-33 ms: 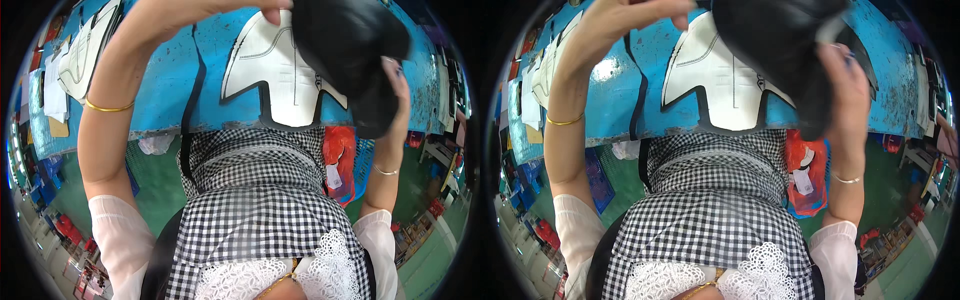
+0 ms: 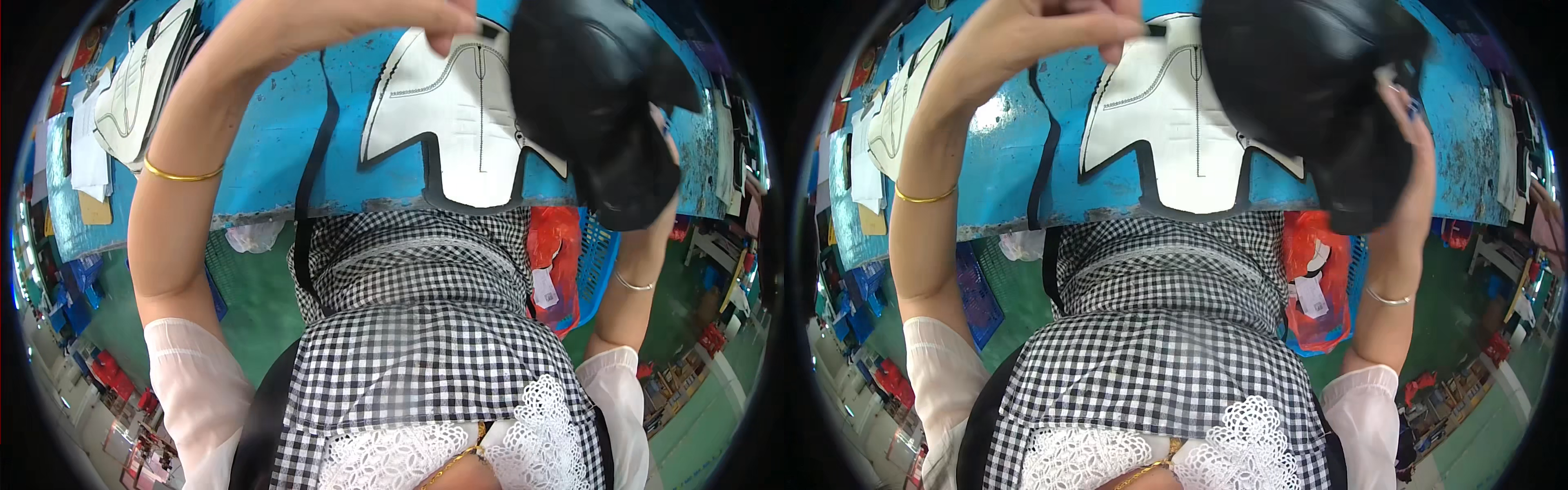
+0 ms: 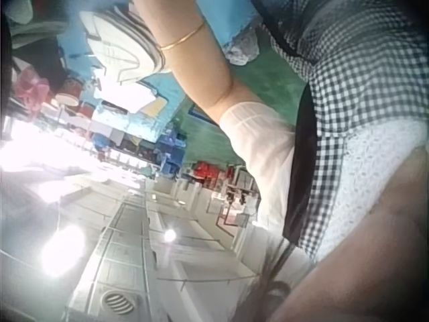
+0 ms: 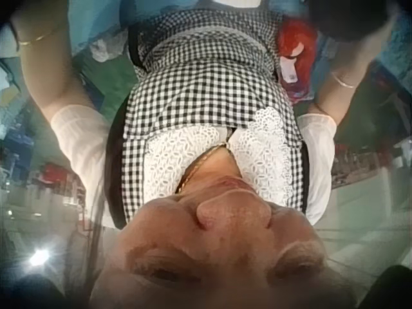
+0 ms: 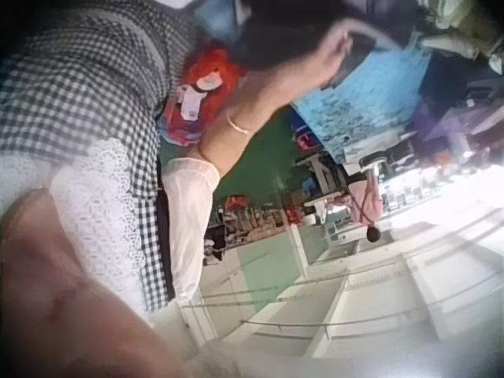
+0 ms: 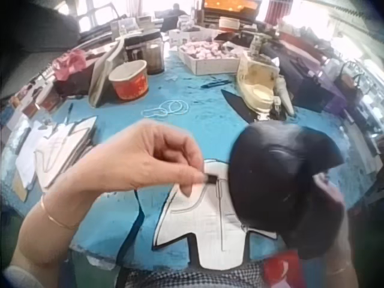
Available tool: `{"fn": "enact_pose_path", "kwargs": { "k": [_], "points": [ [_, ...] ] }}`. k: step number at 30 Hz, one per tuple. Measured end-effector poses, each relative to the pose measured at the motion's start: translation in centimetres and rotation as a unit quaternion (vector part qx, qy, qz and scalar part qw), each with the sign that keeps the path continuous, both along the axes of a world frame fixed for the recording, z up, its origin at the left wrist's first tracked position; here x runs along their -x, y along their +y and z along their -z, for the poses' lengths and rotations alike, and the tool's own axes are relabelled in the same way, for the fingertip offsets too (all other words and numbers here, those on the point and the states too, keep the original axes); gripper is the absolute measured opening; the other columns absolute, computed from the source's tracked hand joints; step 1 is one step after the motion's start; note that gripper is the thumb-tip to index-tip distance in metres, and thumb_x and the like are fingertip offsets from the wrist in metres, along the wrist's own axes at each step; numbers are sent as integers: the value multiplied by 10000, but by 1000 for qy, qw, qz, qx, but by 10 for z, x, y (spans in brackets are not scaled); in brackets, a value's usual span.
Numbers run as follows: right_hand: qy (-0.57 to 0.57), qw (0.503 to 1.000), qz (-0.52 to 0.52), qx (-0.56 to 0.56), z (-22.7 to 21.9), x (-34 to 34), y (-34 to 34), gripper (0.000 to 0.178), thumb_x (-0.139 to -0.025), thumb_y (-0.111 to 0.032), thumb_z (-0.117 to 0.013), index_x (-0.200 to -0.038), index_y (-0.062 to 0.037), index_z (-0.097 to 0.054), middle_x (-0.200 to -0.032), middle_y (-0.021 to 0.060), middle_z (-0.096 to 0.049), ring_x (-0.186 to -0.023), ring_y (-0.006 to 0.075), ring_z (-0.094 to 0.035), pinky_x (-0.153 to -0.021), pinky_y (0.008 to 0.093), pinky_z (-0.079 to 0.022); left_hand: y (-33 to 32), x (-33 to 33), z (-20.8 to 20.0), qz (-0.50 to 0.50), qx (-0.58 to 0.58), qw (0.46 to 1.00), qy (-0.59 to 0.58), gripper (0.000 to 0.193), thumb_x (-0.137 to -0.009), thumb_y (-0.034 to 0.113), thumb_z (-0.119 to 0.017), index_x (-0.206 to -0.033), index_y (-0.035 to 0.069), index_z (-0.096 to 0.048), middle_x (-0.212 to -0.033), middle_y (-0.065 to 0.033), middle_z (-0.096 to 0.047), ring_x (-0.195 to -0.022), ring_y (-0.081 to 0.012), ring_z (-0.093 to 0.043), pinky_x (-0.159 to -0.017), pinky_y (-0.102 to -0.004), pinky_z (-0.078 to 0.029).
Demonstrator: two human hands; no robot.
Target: The person assembles shoe upper components by applying adhesive tape to them, then organizes the parts by hand.
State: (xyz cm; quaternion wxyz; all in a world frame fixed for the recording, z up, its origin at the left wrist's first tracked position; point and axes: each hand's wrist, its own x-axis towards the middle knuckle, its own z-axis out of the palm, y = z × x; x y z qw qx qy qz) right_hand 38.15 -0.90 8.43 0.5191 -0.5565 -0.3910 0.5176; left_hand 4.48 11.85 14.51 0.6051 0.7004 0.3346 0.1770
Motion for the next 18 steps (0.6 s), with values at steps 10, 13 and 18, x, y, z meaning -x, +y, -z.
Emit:
{"fn": "enact_pose_path", "kwargs": {
  "k": [10, 13, 18],
  "points": [
    [-75, 990, 67, -99, -30, -57, -31, 246, -1035, -149, -507, -1206, 14, -572, -879, -4, -588, -645, -13, -438, -507, 147, -314, -6, -43, 39, 219, -136, 962, 88, 148, -794, 149, -697, -807, 2, -692, -661, -61, -616, -604, -142, -560, -599, -292, -455],
    [-171, 983, 61, -30, -22, 4, -30, 213, -1021, -106, -523, -1207, -8, -559, -885, 9, -592, -678, 16, -474, -566, 152, -368, -4, -56, 33, 245, -133, 941, 190, 115, -766, 139, -713, -751, 25, -722, -682, -60, -649, -618, -134, -601, -612, -280, -478],
    [-370, 897, -203, -133, -16, 45, -18, 170, -877, -12, -666, -1036, -37, -614, -836, 45, -634, -690, 104, -599, -623, 241, -477, -4, -62, 41, 247, -231, 924, 178, 118, -741, 137, -717, -753, 20, -707, -682, -82, -643, -611, -185, -604, -615, -321, -482]
  ]
}}
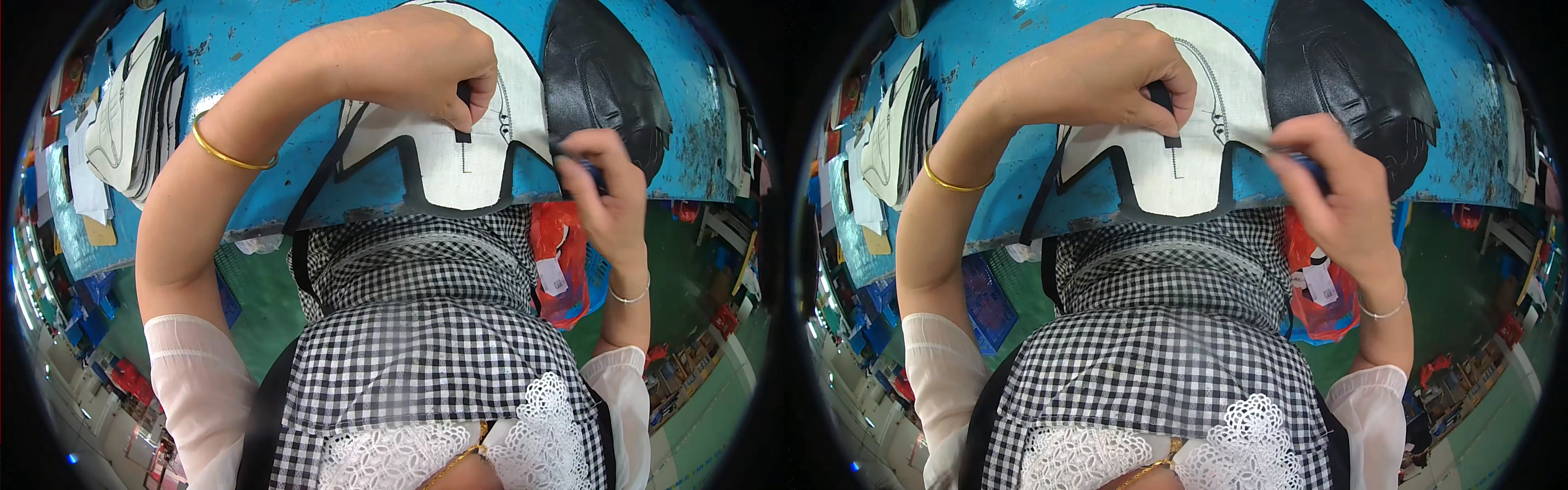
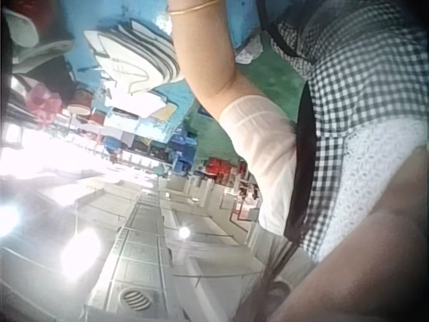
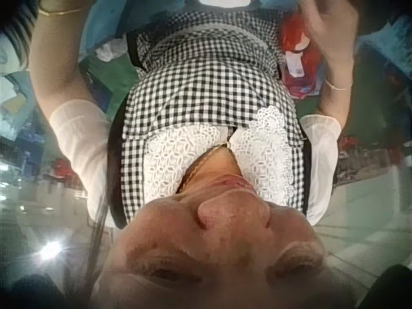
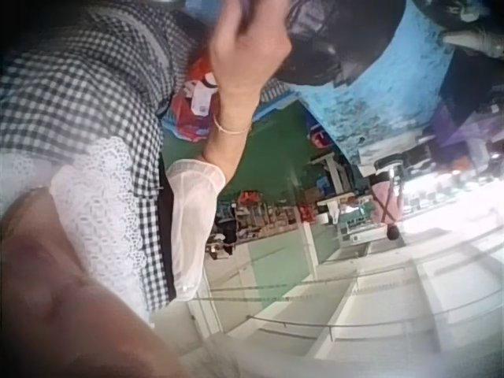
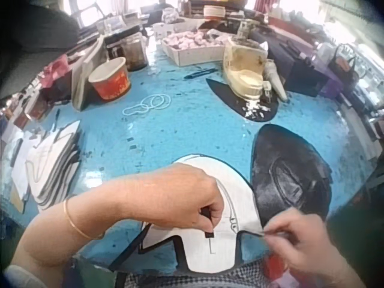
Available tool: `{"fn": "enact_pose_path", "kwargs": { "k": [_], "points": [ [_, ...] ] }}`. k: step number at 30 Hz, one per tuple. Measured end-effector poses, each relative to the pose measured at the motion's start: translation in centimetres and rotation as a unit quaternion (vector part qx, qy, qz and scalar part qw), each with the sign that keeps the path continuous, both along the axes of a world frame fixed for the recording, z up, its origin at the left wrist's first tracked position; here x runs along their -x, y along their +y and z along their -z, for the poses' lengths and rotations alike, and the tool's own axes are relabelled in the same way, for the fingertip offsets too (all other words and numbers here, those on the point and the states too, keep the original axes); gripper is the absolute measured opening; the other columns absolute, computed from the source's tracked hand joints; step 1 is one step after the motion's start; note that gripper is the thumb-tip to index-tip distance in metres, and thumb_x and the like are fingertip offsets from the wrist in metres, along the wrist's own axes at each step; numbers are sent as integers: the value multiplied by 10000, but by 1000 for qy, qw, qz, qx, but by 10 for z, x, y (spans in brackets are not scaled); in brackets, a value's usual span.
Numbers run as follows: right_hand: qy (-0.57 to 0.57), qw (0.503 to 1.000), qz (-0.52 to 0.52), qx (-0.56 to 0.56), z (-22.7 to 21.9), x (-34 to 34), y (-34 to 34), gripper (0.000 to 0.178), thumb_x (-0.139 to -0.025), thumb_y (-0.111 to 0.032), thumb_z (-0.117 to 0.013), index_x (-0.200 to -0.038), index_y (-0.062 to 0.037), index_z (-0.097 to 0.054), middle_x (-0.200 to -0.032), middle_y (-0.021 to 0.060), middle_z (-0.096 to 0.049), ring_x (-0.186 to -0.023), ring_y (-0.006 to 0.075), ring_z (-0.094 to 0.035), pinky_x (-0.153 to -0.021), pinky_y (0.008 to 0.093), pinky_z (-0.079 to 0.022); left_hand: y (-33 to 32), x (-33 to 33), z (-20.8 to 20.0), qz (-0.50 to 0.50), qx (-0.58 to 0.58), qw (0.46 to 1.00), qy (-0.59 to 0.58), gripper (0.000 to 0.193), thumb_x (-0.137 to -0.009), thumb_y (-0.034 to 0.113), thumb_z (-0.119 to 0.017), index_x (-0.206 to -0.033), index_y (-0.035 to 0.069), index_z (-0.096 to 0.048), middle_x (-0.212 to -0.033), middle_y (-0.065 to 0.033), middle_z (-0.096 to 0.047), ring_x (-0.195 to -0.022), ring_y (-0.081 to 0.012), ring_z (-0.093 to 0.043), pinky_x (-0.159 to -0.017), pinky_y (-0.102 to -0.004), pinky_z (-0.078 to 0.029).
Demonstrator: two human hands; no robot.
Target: The person assembles shoe upper components by applying adhesive tape to them, then organizes the parts by hand.
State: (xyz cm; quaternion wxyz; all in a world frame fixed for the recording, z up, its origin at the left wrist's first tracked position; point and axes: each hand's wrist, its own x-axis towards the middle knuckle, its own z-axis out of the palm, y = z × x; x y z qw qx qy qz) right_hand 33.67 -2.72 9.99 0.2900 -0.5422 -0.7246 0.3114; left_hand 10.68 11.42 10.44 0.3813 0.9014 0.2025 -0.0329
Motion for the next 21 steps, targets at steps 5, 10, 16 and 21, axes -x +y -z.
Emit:
{"fn": "enact_pose_path", "kwargs": {
  "k": [5, 10, 16, 21],
  "points": [
    [-148, 975, -129, -106, 8, 22, 23, 182, -768, -64, -731, -914, -73, -623, -811, 47, -647, -708, 217, -645, -602, 326, -506, 0, 0, 4, 12, -57, 998, -29, 146, -726, 147, -730, -755, 10, -690, -689, -107, -635, -635, -219, -613, -619, -350, -484],
    [-171, 966, -156, -111, 6, 19, 33, 179, -757, -96, -732, -887, -94, -609, -791, 40, -650, -720, 236, -651, -578, 352, -498, 28, 13, -15, 15, 24, 999, 16, 223, -773, 173, -686, -865, -27, -715, -772, -165, -698, -719, -276, -669, -669, -354, -510],
    [-141, 974, -154, -86, 6, 20, 41, 155, -798, -111, -718, -912, -100, -613, -786, 50, -657, -695, 261, -647, -557, 354, -494, 25, 1, -32, -29, 69, 994, 84, 244, -761, 172, -629, -864, -34, -711, -787, -204, -690, -745, -331, -674, -693, -391, -519],
    [-235, 963, -83, -105, 7, 34, 42, 186, -834, -181, -718, -963, -109, -604, -784, 53, -674, -669, 263, -660, -551, 358, -493, 30, 5, -26, 20, 60, 996, 66, 233, -764, 162, -609, -851, -32, -705, -777, -200, -691, -739, -336, -671, -691, -400, -514]
  ]
}}
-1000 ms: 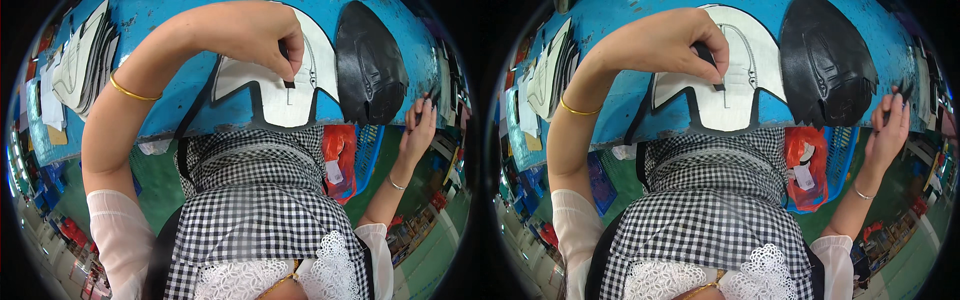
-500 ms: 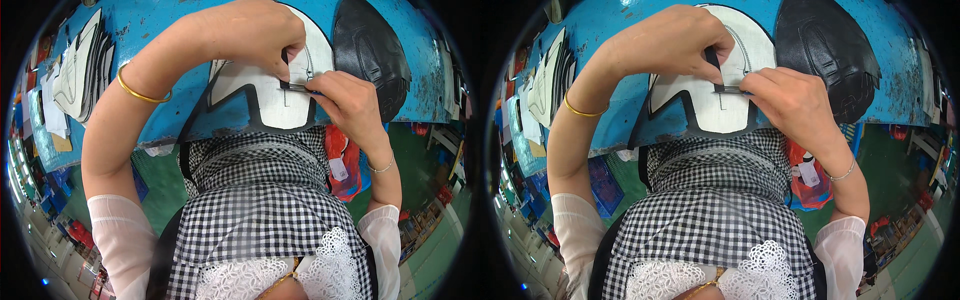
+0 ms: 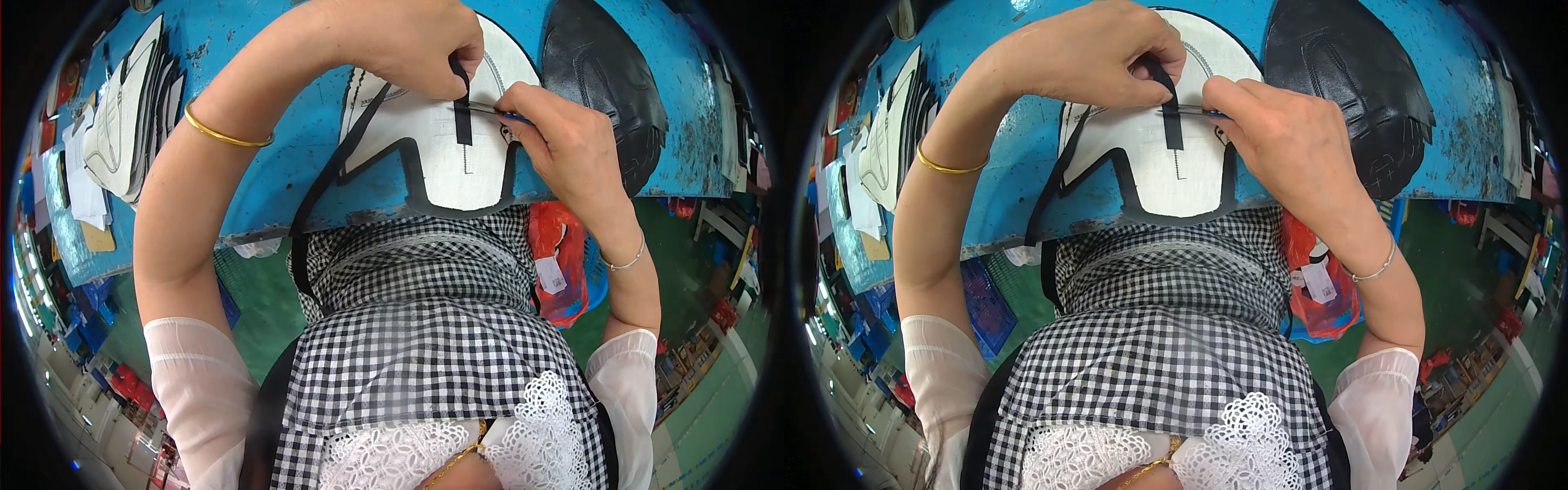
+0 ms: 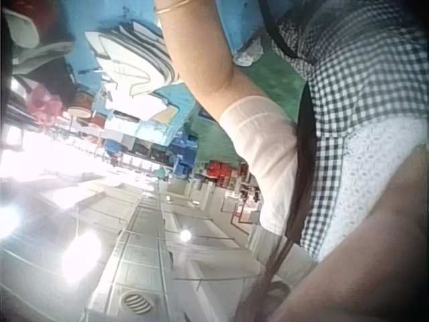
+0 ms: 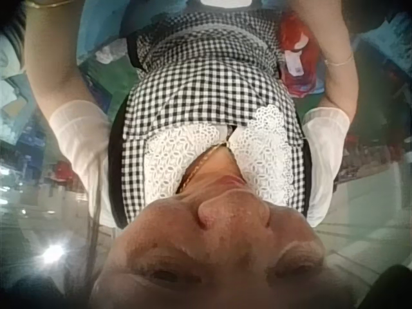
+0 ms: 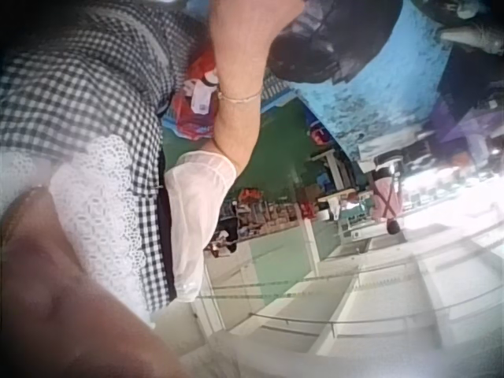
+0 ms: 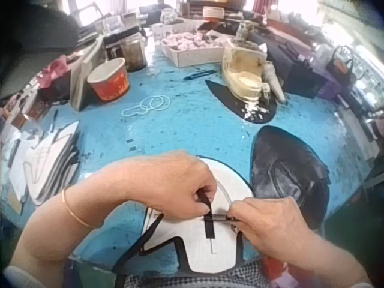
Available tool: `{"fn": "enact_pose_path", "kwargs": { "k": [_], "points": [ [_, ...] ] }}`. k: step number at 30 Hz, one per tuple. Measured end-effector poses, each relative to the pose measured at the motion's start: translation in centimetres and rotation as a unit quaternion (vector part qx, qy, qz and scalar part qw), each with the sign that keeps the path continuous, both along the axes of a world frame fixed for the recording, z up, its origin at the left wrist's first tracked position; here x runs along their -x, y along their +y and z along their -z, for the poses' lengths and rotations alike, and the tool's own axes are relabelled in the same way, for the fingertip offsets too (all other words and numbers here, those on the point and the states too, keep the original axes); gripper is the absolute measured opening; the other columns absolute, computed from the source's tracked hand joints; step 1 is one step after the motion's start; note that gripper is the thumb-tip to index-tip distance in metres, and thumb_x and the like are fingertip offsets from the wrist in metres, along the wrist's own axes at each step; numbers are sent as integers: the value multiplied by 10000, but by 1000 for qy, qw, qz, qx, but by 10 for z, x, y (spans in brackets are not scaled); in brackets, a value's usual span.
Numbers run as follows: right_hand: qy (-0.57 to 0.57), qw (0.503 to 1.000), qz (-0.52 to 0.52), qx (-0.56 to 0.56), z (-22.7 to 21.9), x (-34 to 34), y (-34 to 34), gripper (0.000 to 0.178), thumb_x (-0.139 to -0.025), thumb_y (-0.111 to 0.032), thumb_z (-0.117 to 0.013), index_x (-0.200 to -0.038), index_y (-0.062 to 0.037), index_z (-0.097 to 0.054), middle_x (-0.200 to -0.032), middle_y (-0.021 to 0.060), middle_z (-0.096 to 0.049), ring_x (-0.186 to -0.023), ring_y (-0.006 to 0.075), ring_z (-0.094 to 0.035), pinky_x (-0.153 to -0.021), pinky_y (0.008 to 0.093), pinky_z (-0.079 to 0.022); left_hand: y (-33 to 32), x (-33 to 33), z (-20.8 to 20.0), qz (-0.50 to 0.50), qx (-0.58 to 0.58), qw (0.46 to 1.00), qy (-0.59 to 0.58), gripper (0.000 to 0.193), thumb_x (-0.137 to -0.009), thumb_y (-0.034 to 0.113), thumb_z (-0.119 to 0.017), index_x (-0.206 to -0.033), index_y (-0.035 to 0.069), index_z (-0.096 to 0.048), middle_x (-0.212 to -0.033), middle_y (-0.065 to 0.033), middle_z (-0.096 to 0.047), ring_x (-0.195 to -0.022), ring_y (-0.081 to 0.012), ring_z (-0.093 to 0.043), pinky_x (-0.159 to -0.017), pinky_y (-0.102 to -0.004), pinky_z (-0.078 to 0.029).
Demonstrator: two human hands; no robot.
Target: The person assembles shoe upper components by applying adhesive tape to them, then organizes the parts by hand.
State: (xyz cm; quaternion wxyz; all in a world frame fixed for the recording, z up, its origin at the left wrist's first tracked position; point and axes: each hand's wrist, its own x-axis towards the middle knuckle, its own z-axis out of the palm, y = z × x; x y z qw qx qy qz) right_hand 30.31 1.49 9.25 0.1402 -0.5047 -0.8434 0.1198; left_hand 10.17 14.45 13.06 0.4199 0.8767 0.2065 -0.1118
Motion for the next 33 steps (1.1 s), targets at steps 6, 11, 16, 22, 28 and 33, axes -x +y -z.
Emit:
{"fn": "enact_pose_path", "kwargs": {
  "k": [6, 11, 16, 22, 28, 33],
  "points": [
    [29, 997, 64, 21, -8, -5, 2, 249, -878, -316, -700, -970, -102, -611, -717, 74, -658, -630, 270, -651, -551, 355, -486, 4, 6, -1, 6, 58, 998, 12, 245, -803, 170, -597, -909, -27, -696, -789, -182, -695, -733, -310, -669, -685, -388, -512],
    [25, 995, 49, 88, -2, 1, 15, 252, -899, -296, -685, -987, -70, -619, -802, 89, -687, -701, 267, -675, -621, 341, -505, 6, 6, -2, 1, 62, 998, 2, 227, -845, 152, -591, -940, -31, -686, -812, -184, -698, -740, -292, -667, -692, -379, -508],
    [95, 992, 36, 77, -2, -6, 13, 242, -895, -295, -681, -966, -77, -604, -742, 71, -666, -658, 262, -665, -582, 377, -493, 2, 8, 9, -70, 59, 996, -19, 222, -858, 163, -621, -933, -38, -677, -765, -131, -678, -699, -210, -633, -658, -341, -491],
    [-48, 996, -45, -53, -9, 32, -17, 257, -888, -236, -660, -1009, -24, -579, -1050, 165, -690, -604, 203, -662, -519, 279, -517, 1, 33, 38, -251, 280, 905, -198, 164, -899, 153, -678, -964, 3, -694, -719, 5, -627, -618, -58, -528, -534, -222, -400],
    [-188, 978, 45, -77, 4, 68, -27, 331, -839, -242, -722, -1083, -59, -594, -1130, 140, -690, -510, 197, -628, -443, 290, -491, 5, 43, 14, -364, 251, 853, -275, 179, -914, 186, -711, -1009, 34, -710, -691, 28, -601, -529, -25, -412, -456, -178, -298],
    [147, 987, 50, 30, -2, 30, 9, 173, -894, -208, -655, -991, -65, -647, -771, 95, -703, -529, 163, -629, -473, 314, -470, 4, 62, -1, -347, 190, 877, -274, 182, -928, 172, -697, -1017, 13, -707, -774, -13, -672, -562, -36, -485, -495, -179, -359]
  ]
}}
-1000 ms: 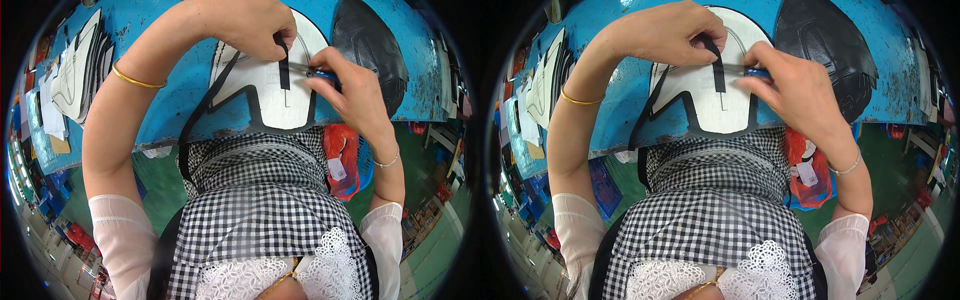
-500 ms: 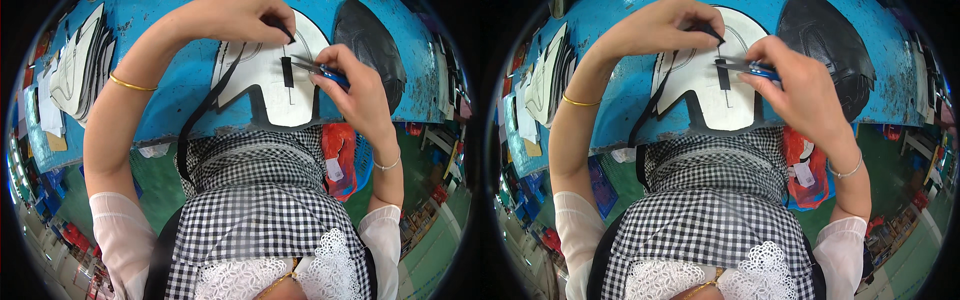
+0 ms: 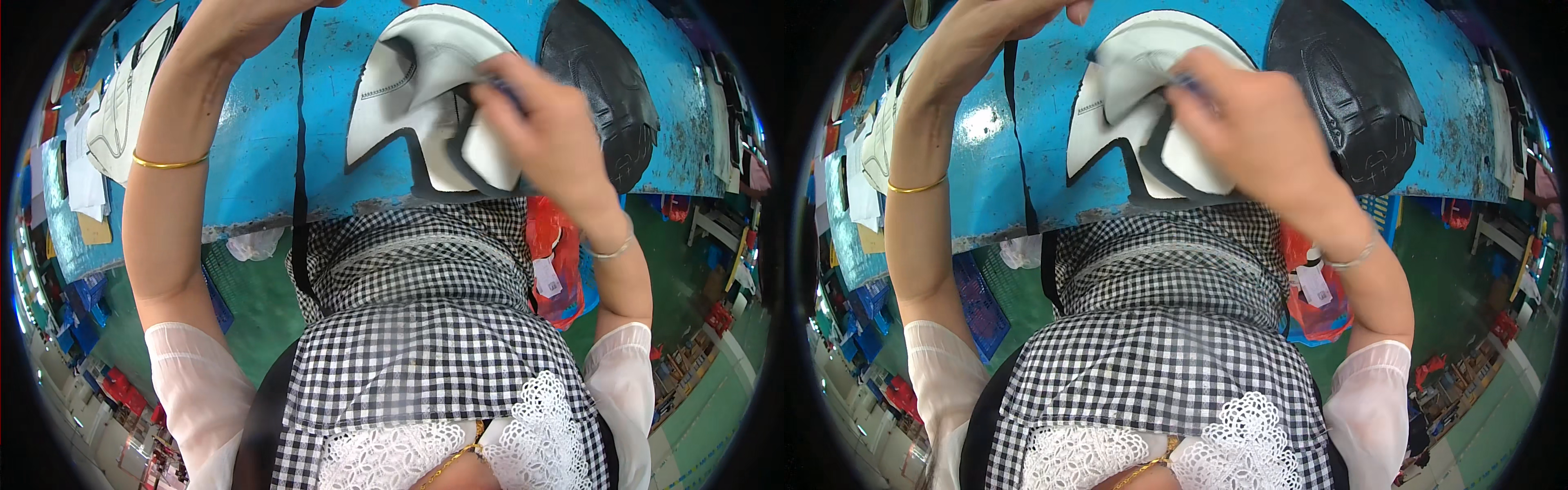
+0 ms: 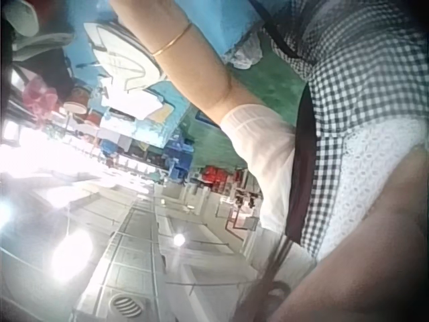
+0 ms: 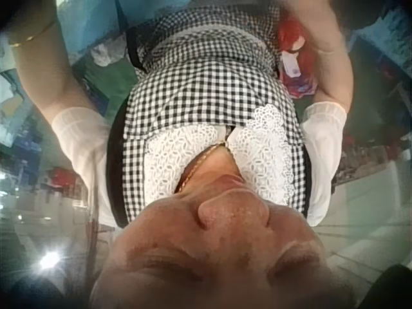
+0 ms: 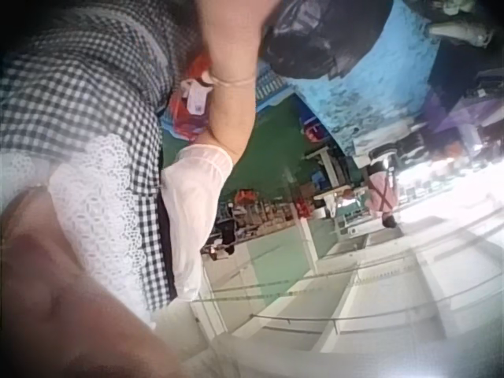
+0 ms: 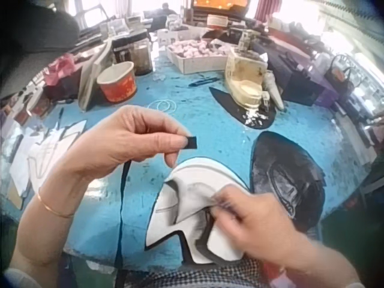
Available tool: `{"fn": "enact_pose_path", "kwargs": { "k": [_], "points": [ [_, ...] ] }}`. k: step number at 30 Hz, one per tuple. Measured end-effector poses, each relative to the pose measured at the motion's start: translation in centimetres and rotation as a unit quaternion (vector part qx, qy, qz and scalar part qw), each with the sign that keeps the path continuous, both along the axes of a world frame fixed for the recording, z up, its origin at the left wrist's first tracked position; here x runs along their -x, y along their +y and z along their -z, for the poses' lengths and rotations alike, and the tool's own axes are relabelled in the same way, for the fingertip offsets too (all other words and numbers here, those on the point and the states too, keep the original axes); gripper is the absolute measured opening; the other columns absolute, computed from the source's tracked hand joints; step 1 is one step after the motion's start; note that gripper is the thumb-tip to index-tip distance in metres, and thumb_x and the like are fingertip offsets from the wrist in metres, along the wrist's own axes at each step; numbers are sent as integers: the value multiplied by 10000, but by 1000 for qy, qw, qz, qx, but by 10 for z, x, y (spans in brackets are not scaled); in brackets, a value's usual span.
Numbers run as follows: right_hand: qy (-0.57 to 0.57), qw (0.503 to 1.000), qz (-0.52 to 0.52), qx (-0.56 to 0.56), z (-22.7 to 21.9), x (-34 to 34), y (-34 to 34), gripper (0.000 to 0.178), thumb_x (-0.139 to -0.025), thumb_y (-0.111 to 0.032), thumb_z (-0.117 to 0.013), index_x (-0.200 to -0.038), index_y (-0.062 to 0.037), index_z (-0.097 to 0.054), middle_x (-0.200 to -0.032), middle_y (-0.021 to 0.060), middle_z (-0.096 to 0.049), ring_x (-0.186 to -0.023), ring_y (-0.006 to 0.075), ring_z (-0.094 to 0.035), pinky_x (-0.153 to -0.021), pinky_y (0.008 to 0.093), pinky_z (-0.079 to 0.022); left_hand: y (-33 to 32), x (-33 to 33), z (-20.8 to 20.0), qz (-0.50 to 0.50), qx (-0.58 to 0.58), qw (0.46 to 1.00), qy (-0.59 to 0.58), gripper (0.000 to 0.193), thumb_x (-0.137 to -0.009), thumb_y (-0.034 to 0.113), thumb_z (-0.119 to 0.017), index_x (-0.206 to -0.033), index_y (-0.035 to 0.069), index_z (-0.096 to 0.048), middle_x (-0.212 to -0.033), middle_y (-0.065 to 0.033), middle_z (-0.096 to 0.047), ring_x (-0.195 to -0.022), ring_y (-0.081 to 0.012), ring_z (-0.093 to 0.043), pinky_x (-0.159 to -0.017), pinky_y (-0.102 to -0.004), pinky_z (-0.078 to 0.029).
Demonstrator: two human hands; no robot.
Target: The person assembles shoe upper components by applying adhesive tape to them, then organizes the parts by hand.
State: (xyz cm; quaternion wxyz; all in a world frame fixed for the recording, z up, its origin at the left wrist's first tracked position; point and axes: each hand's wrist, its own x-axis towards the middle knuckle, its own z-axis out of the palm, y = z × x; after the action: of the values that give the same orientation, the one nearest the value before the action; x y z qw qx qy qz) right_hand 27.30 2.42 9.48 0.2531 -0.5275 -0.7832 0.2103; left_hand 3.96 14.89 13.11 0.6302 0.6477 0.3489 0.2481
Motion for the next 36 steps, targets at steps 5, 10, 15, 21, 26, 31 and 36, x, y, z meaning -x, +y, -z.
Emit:
{"fn": "enact_pose_path", "kwargs": {
  "k": [5, 10, 15, 21, 26, 31, 36],
  "points": [
    [354, 914, 186, 68, -3, -129, -29, 396, -1030, -159, -404, -1341, 45, -538, -1279, 145, -611, -1221, 220, -569, -1056, 349, -437, -5, -8, -6, 141, 20, 989, 51, 148, -886, 105, -729, -971, -15, -712, -790, -41, -691, -702, -61, -608, -637, -178, -452],
    [364, 871, 320, 76, -15, -208, -43, 336, -1032, -154, -499, -1297, 48, -535, -959, 23, -609, -653, 29, -506, -567, 163, -380, -9, -33, 12, 283, -39, 954, 89, 164, -826, 156, -737, -855, -5, -726, -730, -46, -687, -665, -104, -604, -622, -257, -462],
    [344, 891, 286, 79, -11, -141, -52, 273, -1036, -146, -498, -1252, 16, -536, -848, -34, -504, -587, 1, -320, -507, 173, -232, -24, -52, 33, 313, -140, 925, 161, 135, -760, 118, -743, -823, -1, -722, -742, -43, -690, -679, -114, -625, -654, -266, -502],
    [82, 992, 54, 75, -14, -72, -46, 192, -892, -23, -654, -1078, -38, -609, -872, 50, -639, -784, 122, -619, -707, 247, -500, -26, -62, 34, 305, -209, 905, 209, 114, -750, 128, -725, -776, 18, -709, -677, -64, -643, -614, -158, -588, -606, -301, -471],
    [-76, 989, -122, 20, -3, -46, -15, 196, -803, -58, -713, -974, -81, -619, -800, 51, -638, -747, 220, -639, -632, 301, -512, -26, -59, 32, 288, -314, 870, 246, 155, -767, 151, -720, -779, 11, -654, -656, -77, -587, -612, -173, -562, -578, -332, -431],
    [-82, 986, -146, -18, 0, -38, -9, 217, -752, -45, -727, -939, -50, -616, -816, 78, -629, -753, 277, -611, -630, 377, -483, -5, -50, 19, 297, -306, 854, 297, 224, -801, 202, -706, -817, -20, -695, -690, -102, -660, -634, -168, -607, -611, -310, -465],
    [-80, 979, -181, 40, -4, -45, 2, 178, -800, -82, -704, -953, -81, -614, -798, 74, -639, -731, 281, -623, -617, 383, -497, 5, -48, 7, 343, -136, 894, 257, 224, -773, 200, -652, -813, -19, -679, -724, -176, -665, -672, -303, -649, -626, -397, -482]
  ]
}}
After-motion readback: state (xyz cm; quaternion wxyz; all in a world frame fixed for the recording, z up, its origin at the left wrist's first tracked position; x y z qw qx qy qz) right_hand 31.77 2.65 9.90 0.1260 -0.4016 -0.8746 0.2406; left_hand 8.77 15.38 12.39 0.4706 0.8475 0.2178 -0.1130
